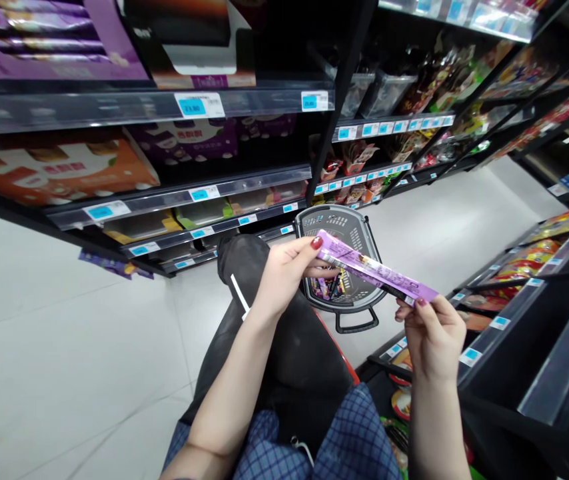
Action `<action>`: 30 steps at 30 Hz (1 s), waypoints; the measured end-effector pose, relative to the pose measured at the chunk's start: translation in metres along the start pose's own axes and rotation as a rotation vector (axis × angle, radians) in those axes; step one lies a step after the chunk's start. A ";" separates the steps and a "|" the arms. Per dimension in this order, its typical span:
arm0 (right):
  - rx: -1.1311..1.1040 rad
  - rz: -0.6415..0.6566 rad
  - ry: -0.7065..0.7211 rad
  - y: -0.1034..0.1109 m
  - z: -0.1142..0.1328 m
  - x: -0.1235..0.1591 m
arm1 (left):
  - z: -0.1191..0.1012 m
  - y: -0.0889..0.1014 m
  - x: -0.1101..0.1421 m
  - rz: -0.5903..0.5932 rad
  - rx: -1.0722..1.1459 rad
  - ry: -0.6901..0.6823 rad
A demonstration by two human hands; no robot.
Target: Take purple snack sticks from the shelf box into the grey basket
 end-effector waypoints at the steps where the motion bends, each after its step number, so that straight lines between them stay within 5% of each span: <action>1: -0.001 0.000 -0.002 0.000 0.000 0.000 | 0.000 0.000 0.000 0.001 0.004 -0.001; 30: -0.001 0.010 -0.025 0.001 -0.002 0.001 | 0.001 0.000 -0.002 0.041 0.007 0.018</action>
Point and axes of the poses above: each hand's wrist, its own x-axis away from the middle knuckle, its own y-axis out of the back of the hand, z = x × y, the point moved 9 cm from there along -x, towards the middle knuckle, and after that the axes turned 1 degree about z, right-handed, at the moved point
